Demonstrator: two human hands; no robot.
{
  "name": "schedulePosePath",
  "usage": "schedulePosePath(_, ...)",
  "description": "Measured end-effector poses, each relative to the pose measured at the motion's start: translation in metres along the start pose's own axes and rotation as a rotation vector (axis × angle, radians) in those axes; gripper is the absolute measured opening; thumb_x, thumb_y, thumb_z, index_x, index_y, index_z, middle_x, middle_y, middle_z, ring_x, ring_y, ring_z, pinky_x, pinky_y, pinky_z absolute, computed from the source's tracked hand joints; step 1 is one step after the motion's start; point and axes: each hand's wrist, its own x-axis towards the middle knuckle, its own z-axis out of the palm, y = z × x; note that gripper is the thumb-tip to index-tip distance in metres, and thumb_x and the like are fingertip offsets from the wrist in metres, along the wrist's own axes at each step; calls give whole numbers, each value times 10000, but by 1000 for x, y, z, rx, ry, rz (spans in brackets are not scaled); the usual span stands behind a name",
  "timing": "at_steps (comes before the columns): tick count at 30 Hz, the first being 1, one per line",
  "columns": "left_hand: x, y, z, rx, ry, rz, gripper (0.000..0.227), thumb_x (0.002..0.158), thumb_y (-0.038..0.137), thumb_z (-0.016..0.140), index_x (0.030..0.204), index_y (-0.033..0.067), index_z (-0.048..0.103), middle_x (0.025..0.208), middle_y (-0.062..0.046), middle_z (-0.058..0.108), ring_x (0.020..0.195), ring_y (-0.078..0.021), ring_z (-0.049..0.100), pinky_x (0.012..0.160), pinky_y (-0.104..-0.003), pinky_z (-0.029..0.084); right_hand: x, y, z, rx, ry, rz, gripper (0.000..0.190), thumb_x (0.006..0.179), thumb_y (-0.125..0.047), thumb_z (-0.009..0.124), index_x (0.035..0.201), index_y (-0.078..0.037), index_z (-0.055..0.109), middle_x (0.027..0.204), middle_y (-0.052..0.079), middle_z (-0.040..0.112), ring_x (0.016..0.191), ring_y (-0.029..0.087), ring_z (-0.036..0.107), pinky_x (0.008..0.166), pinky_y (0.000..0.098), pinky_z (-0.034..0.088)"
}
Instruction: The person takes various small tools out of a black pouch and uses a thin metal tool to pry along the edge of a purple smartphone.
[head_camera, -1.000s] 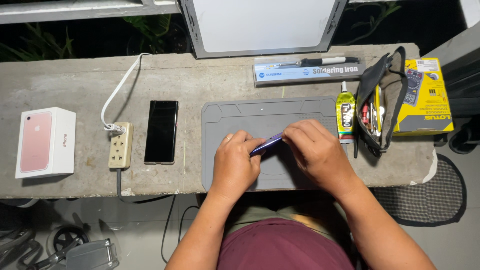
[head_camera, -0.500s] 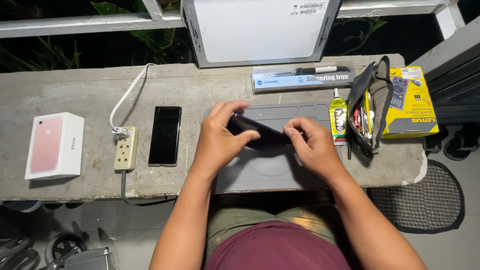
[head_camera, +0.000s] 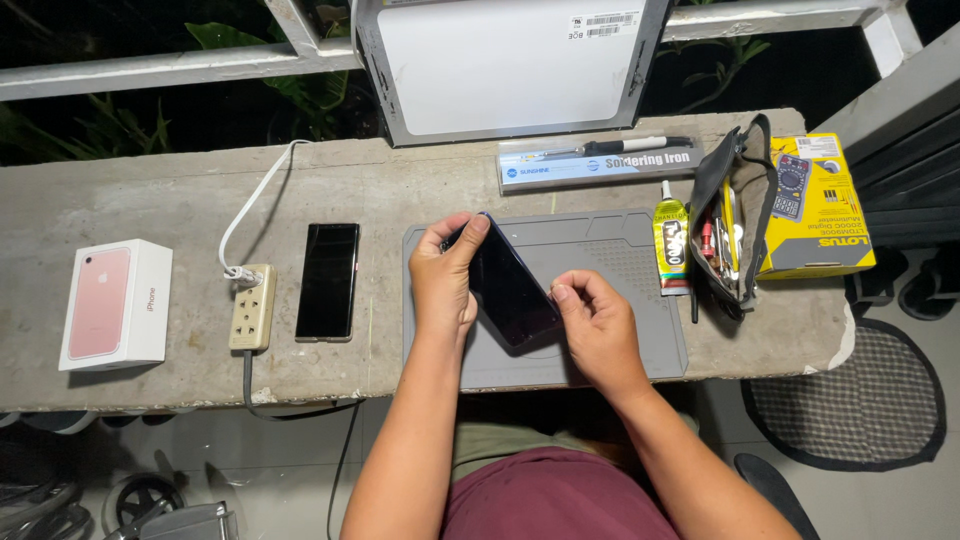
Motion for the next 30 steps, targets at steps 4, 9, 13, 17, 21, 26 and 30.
schedulePosePath(4, 6, -9, 0, -38, 9, -73, 318, 766, 149, 922, 922, -22, 704, 789, -179, 740, 628, -207, 723, 558, -329, 626, 3, 4, -1, 44, 44, -15, 97, 1040, -98, 635, 1026, -54, 720, 824, 51, 699, 772, 90, 581, 732, 282, 549)
schedulePosePath(9, 3, -18, -9, -23, -205, -187, 560, 667, -135, 796, 1173, 37, 627, 944, -96, 679, 807, -214, 713, 750, -357, 628, 4, 6, -7, 104, 60, 21, 93, 1046, -91, 628, 1035, -36, 702, 836, 49, 693, 791, 85, 580, 752, 276, 548)
schedulePosePath(13, -2, -16, -3, -102, -236, -178, 457, 667, -158, 811, 1061, 14, 656, 896, -99, 706, 776, -215, 735, 716, -357, 641, 3, 8, -7, 130, 47, 35, 92, 1046, -100, 627, 1047, -41, 698, 863, 60, 712, 742, 68, 598, 706, 248, 558)
schedulePosePath(17, -25, -2, 8, -92, -205, -184, 277, 825, 6, 812, 1047, -6, 647, 874, -135, 722, 755, -245, 743, 694, -405, 651, -4, 8, -4, 164, 21, 66, 85, 1022, -80, 637, 1038, -22, 698, 873, 92, 746, 686, 111, 669, 697, 279, 601)
schedulePosePath(21, -28, -12, -5, 7, -320, -173, 484, 880, 70, 765, 1330, 20, 594, 1130, -166, 691, 1019, -293, 702, 829, -498, 623, -7, 19, -3, 154, 9, 107, 99, 1004, -69, 643, 1043, 3, 700, 895, 138, 766, 684, 147, 710, 692, 313, 624)
schedulePosePath(26, -44, -11, -10, 85, -362, -186, 769, 757, -84, 773, 1472, 33, 516, 1246, -181, 678, 1095, -289, 660, 843, -473, 618, -8, 21, -6, 151, -30, 129, 107, 993, -50, 643, 1025, 32, 704, 829, 148, 753, 655, 167, 729, 653, 314, 638)
schedulePosePath(30, -45, -11, -8, 131, -334, -175, 850, 738, -105, 775, 1526, 49, 497, 1293, -200, 691, 1110, -296, 654, 843, -465, 615, -7, 29, -10, 71, -49, 137, 86, 961, -39, 663, 979, 17, 726, 754, 142, 751, 610, 179, 742, 615, 305, 642)
